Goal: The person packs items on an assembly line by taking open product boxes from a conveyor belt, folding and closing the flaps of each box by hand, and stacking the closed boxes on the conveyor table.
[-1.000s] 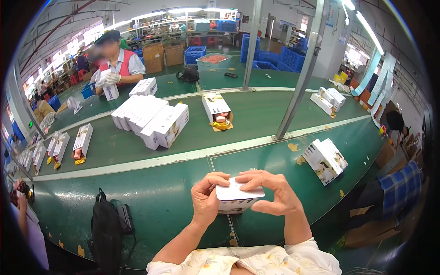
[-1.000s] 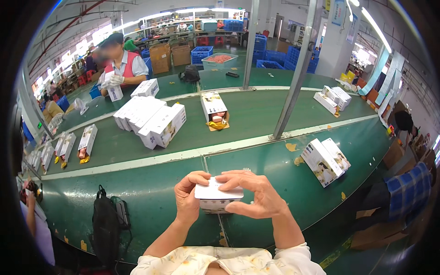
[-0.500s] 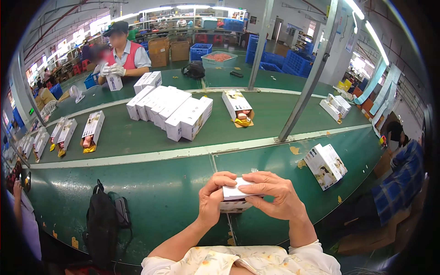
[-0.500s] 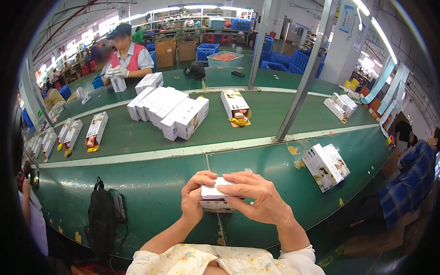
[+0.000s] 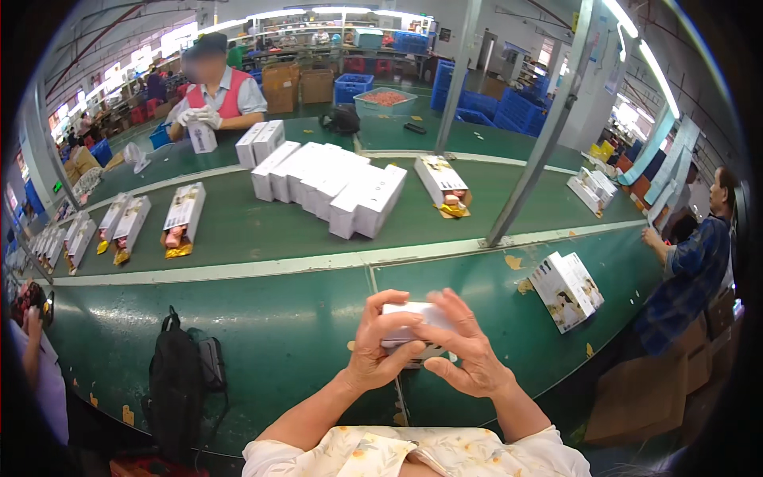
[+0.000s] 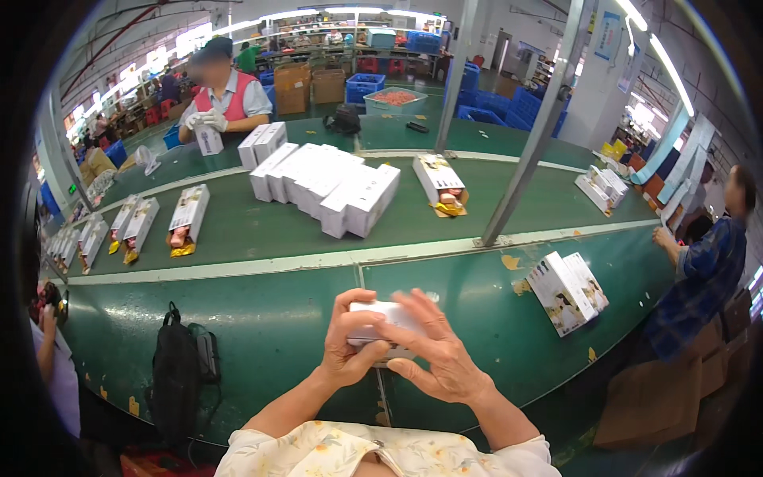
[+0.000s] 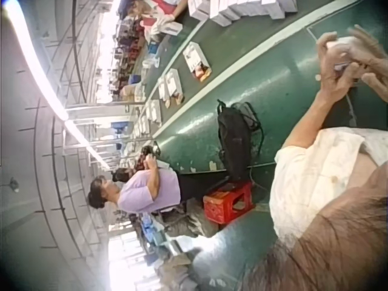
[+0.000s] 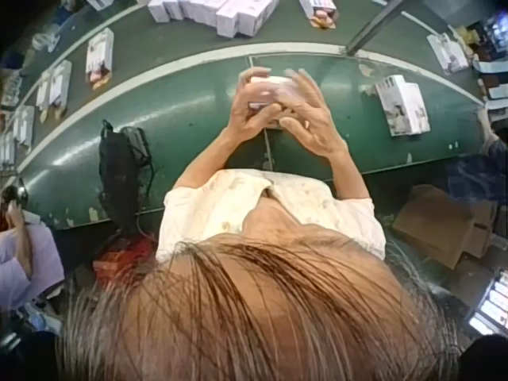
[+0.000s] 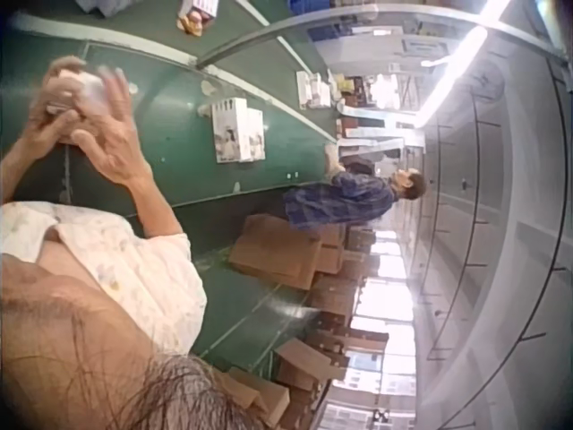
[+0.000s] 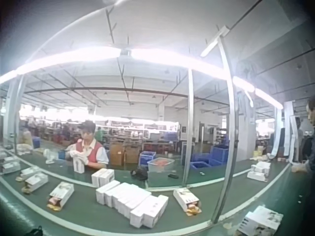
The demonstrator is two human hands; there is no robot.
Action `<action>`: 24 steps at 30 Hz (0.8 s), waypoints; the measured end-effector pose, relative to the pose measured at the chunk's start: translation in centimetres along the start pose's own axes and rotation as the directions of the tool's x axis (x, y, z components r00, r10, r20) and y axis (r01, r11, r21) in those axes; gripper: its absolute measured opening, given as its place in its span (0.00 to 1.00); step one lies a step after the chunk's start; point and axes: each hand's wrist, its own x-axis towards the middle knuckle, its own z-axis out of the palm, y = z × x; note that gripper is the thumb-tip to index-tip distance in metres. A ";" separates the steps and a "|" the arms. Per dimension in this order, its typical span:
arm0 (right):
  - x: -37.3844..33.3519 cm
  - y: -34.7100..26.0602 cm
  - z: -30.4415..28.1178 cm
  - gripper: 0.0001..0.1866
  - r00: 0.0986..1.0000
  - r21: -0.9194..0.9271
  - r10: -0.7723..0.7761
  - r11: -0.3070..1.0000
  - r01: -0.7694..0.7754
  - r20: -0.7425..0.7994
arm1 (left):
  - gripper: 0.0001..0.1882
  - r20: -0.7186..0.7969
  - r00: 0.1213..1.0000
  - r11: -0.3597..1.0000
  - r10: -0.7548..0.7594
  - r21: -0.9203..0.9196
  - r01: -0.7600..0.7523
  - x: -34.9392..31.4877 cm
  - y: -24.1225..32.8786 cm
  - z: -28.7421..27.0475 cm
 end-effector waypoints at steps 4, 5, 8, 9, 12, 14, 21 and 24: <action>-0.4 0.5 3.4 0.57 0.894 0.351 0.316 0.915 -0.200 -0.316 | 0.23 -0.187 0.965 0.980 -0.184 -0.109 0.166 -0.1 0.1 -0.7; -1.3 1.7 3.3 0.59 0.891 0.416 0.375 0.875 -0.249 -0.257 | 0.24 -0.213 0.944 0.960 -0.251 -0.178 0.215 0.4 -0.1 -0.5; -1.1 1.8 2.1 0.51 0.795 0.430 0.581 0.771 -0.470 -0.173 | 0.31 -0.191 0.903 0.919 -0.385 -0.170 0.356 1.2 -1.7 -4.4; -1.1 2.7 1.3 0.48 0.792 0.307 0.570 0.811 -0.498 -0.221 | 0.31 -0.269 0.904 0.922 -0.333 0.107 0.372 2.1 -2.5 -7.1; -1.5 3.7 -1.5 0.40 0.808 -0.180 0.401 0.839 -0.513 -0.432 | 0.28 -0.543 0.839 0.701 -0.017 0.592 0.397 2.7 -8.8 -18.7; -2.9 6.3 -3.6 0.41 0.795 -0.456 0.345 0.675 -0.579 -0.499 | 0.29 -0.674 0.730 0.498 0.109 0.673 0.547 2.6 -12.4 -27.0; -6.0 11.2 -1.0 0.39 0.658 -0.604 0.391 0.269 -0.750 -0.643 | 0.16 -0.804 0.571 -0.083 -0.164 0.588 0.804 3.7 -17.0 -41.5; -3.7 9.1 2.9 0.35 0.720 -0.607 0.280 0.396 -0.689 -0.634 | 0.10 -0.772 0.633 -0.047 -0.056 0.636 0.770 4.3 -16.3 -43.1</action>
